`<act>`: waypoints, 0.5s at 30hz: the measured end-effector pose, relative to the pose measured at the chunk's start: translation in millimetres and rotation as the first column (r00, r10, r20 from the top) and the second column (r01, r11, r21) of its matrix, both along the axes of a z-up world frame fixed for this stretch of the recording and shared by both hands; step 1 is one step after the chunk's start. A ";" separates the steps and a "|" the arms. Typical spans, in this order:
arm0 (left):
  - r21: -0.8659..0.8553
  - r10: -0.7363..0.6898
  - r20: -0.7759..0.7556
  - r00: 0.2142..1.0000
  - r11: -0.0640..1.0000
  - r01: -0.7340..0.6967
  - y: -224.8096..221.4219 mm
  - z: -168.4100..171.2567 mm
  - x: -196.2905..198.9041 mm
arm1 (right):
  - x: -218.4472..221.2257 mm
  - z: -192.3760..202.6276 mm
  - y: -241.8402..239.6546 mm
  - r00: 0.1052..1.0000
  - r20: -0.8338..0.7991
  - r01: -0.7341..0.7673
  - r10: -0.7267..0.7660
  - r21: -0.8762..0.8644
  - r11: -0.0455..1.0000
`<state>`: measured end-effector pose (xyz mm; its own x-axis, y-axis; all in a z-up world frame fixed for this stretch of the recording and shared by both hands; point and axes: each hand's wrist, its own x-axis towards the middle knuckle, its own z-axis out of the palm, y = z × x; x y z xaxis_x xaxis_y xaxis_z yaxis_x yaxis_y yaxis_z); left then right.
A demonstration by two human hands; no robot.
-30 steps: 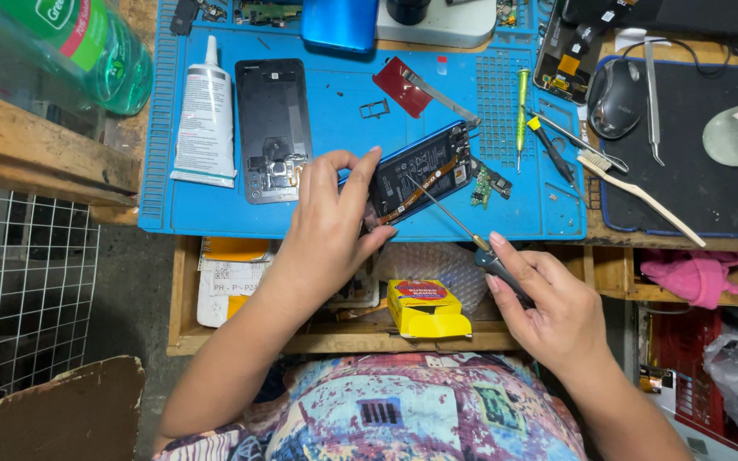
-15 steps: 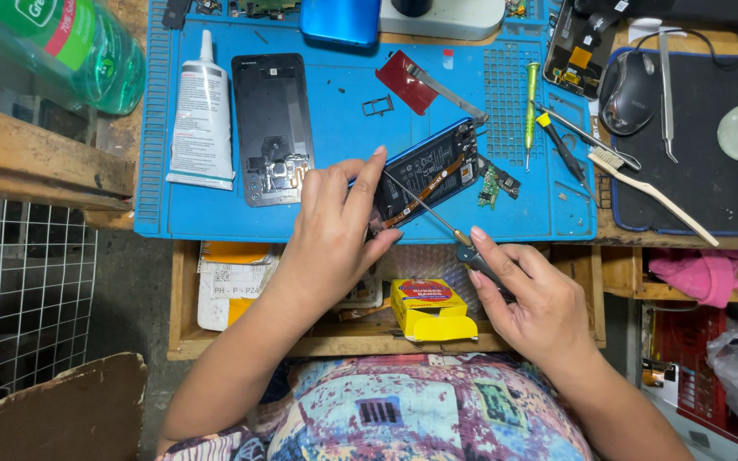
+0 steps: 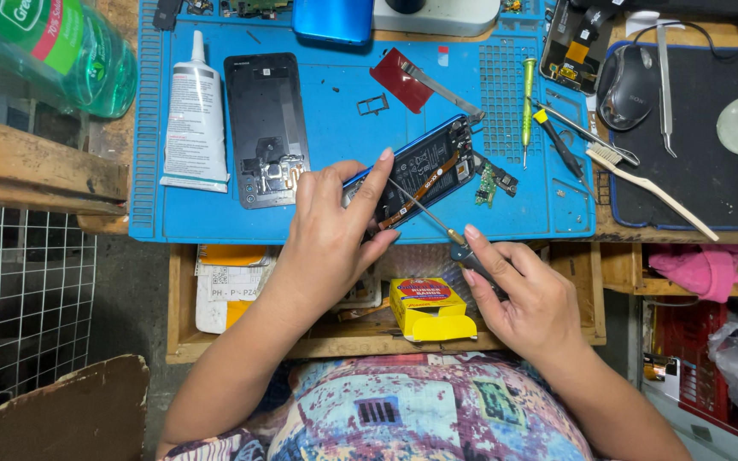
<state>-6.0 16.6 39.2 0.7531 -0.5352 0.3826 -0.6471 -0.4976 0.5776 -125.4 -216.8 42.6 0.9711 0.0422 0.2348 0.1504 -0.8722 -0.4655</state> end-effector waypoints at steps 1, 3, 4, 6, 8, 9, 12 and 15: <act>0.010 0.002 0.003 1.000 1.000 -0.002 -0.1 -0.2 -0.1 | 0.1 -0.3 0.2 1.000 0.007 -0.006 0.006 0.000 1.000; 0.027 0.005 0.009 1.000 1.000 -0.005 -0.5 -0.6 0.1 | 0.4 -1.1 0.4 1.000 0.007 -0.011 0.011 0.003 1.000; 0.034 0.005 0.012 1.000 0.999 -0.006 -0.7 -1.0 0.2 | 0.4 -1.5 0.3 1.000 0.007 -0.014 0.014 0.005 1.000; 0.041 0.004 0.018 1.000 0.999 -0.005 -0.8 -1.6 0.3 | 0.2 -2.2 0.1 1.000 0.009 -0.013 0.013 0.008 1.000; 0.041 0.002 0.025 1.000 0.999 -0.003 -0.6 -2.1 0.8 | 0.2 -3.1 -0.3 1.000 0.009 -0.008 0.008 0.007 1.000; 0.041 0.002 0.023 1.000 0.999 -0.003 -0.7 -2.4 0.8 | 0.1 -3.6 -0.6 1.000 0.008 -0.004 0.003 0.005 1.000; 0.042 0.002 0.017 1.000 0.999 -0.003 -0.8 -2.8 0.6 | 0.1 -4.4 -2.7 1.000 0.005 0.013 -0.013 -0.007 1.000; 0.047 0.003 0.019 1.000 0.999 -0.004 -0.7 -3.1 0.0 | 0.0 -4.8 -4.4 1.000 0.017 0.015 -0.015 0.000 1.000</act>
<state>-6.0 15.9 36.1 0.7481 -0.5502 0.3711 -0.6556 -0.5263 0.5414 -125.4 -221.2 37.8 0.9675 0.0273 0.2515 0.1451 -0.8743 -0.4632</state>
